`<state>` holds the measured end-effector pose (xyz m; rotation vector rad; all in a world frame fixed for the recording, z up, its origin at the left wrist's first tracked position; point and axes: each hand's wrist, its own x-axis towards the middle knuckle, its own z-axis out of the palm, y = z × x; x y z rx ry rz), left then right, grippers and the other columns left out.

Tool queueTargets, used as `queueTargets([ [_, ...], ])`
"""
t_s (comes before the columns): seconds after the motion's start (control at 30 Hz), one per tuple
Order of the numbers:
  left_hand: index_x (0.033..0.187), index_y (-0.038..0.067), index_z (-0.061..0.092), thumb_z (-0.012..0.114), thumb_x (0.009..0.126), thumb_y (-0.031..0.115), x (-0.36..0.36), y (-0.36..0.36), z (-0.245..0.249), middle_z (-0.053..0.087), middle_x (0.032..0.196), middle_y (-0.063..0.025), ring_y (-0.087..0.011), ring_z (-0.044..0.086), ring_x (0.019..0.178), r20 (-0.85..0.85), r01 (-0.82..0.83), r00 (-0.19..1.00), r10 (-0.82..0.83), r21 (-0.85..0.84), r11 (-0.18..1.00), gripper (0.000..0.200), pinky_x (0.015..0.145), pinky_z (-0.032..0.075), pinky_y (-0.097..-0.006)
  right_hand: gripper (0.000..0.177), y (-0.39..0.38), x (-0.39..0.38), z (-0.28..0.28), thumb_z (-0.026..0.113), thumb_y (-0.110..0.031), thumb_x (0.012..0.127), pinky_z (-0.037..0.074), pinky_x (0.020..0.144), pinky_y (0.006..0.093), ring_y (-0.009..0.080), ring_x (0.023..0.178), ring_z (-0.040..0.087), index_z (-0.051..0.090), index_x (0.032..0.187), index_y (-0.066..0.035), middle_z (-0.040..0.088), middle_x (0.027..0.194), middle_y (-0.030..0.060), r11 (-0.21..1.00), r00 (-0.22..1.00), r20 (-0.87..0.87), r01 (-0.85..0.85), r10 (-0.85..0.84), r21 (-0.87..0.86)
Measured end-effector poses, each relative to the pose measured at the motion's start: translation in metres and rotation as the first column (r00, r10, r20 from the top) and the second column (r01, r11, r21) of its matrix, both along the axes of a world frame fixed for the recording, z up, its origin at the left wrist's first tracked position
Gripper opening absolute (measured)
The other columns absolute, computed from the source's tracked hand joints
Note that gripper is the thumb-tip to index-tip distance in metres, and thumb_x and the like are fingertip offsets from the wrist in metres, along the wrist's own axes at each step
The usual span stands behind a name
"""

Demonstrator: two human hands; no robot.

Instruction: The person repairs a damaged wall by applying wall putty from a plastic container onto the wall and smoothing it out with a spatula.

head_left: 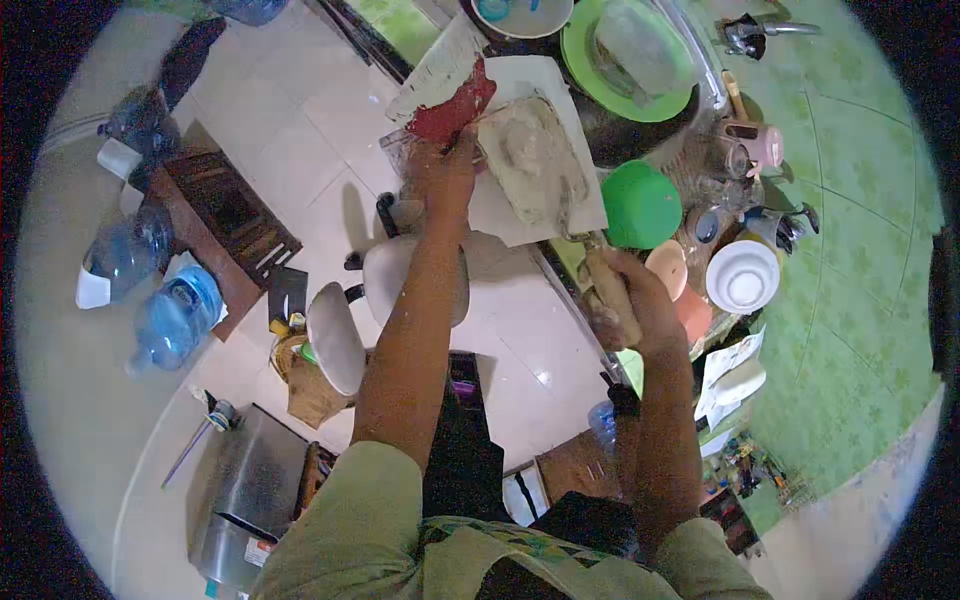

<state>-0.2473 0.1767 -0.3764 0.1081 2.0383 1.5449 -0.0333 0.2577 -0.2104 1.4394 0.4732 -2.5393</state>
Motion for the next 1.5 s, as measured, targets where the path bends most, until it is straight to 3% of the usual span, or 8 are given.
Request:
queueTargets([
  [0.1,0.085,0.000,0.066,0.067,0.086,0.028,0.002,0.000,-0.015,0.065,0.070,-0.0051,-0.0131,0.062,0.062,0.222,-0.115,0.971,0.088,0.114,0.987,0.028,0.058,0.050,-0.0289,0.033,-0.008,-0.012,0.000,0.045,-0.034,0.093,0.044,0.043,0.0312,0.0176,0.049,0.054,0.057,0.099,-0.003,0.058,0.068,0.0116,0.803,0.910,0.344,-0.378,0.230,0.461],
  [0.17,0.082,0.003,0.066,0.068,0.084,0.034,0.001,-0.004,-0.029,0.065,0.069,-0.0038,-0.0131,0.062,0.061,0.052,0.031,0.998,-0.035,0.071,0.997,0.031,0.059,0.049,-0.0287,0.029,-0.012,0.003,-0.024,0.049,-0.030,0.093,0.047,0.066,0.0406,0.0260,0.076,0.062,0.058,0.099,-0.003,0.059,0.077,0.0149,-0.110,0.749,0.559,-0.560,0.357,0.821],
  [0.43,0.097,-0.002,0.065,0.065,0.087,0.014,0.001,0.006,0.000,0.065,0.078,-0.0070,-0.0143,0.062,0.061,0.138,-0.057,0.989,0.053,0.027,0.998,0.019,0.054,0.054,-0.0269,0.018,-0.012,0.008,-0.096,0.048,-0.017,0.089,0.051,0.062,0.0430,0.0321,0.074,0.062,0.057,0.098,-0.004,0.059,0.091,0.0182,-0.847,0.367,0.902,-0.384,0.226,0.368],
  [0.67,0.091,-0.002,0.066,0.067,0.085,0.015,0.000,0.005,-0.017,0.066,0.073,-0.0062,-0.0142,0.063,0.060,-0.169,0.079,0.980,-0.102,-0.142,0.987,0.018,0.054,0.053,-0.0276,0.017,0.027,-0.012,0.000,0.049,-0.019,0.090,0.052,0.062,0.0435,0.0326,0.075,0.064,0.058,0.099,-0.007,0.059,0.082,0.0189,-0.784,0.002,0.934,-0.542,0.358,0.302],
  [0.8,0.088,-0.002,0.067,0.068,0.085,0.020,0.007,0.006,-0.011,0.066,0.069,-0.0061,-0.0144,0.063,0.056,0.259,-0.166,0.959,0.119,0.170,0.971,0.022,0.052,0.052,-0.0273,0.029,0.029,-0.028,0.005,0.044,-0.028,0.094,0.051,0.055,0.0461,0.0342,0.063,0.064,0.064,0.088,-0.007,0.061,0.070,0.0181,-0.662,0.361,0.872,-0.570,0.331,0.487],
  [1.1,0.087,-0.002,0.068,0.067,0.085,0.020,0.007,0.003,-0.023,0.065,0.062,-0.0083,-0.0160,0.062,0.053,-0.338,0.006,0.940,-0.051,-0.134,0.991,0.022,0.051,0.049,-0.0325,0.036,0.027,-0.013,-0.039,0.048,-0.036,0.093,0.053,0.065,0.0476,0.0395,0.075,0.064,0.059,0.092,-0.002,0.062,0.078,0.0260,-0.610,0.201,0.898,-0.674,0.392,0.417],
  [1.33,0.070,0.006,0.067,0.064,0.086,0.031,0.010,0.005,-0.008,0.064,0.060,-0.0042,-0.0169,0.062,0.055,0.024,-0.152,0.988,0.150,0.202,0.968,0.030,0.055,0.048,-0.0320,0.039,0.031,-0.032,-0.008,0.051,-0.038,0.091,0.052,0.067,0.0496,0.0411,0.074,0.063,0.059,0.091,0.000,0.062,0.075,0.0250,-0.565,0.381,0.870,-0.662,0.313,0.493],
  [1.5,0.076,0.007,0.069,0.065,0.085,0.035,0.006,0.004,-0.009,0.064,0.060,-0.0061,-0.0199,0.062,0.054,-0.199,0.067,0.973,-0.116,-0.236,0.969,0.029,0.056,0.047,-0.0351,0.037,0.023,-0.033,-0.088,0.047,-0.034,0.093,0.052,0.066,0.0482,0.0412,0.074,0.063,0.057,0.095,0.001,0.061,0.078,0.0241,-0.716,0.250,0.855,-0.468,0.454,0.517],
])
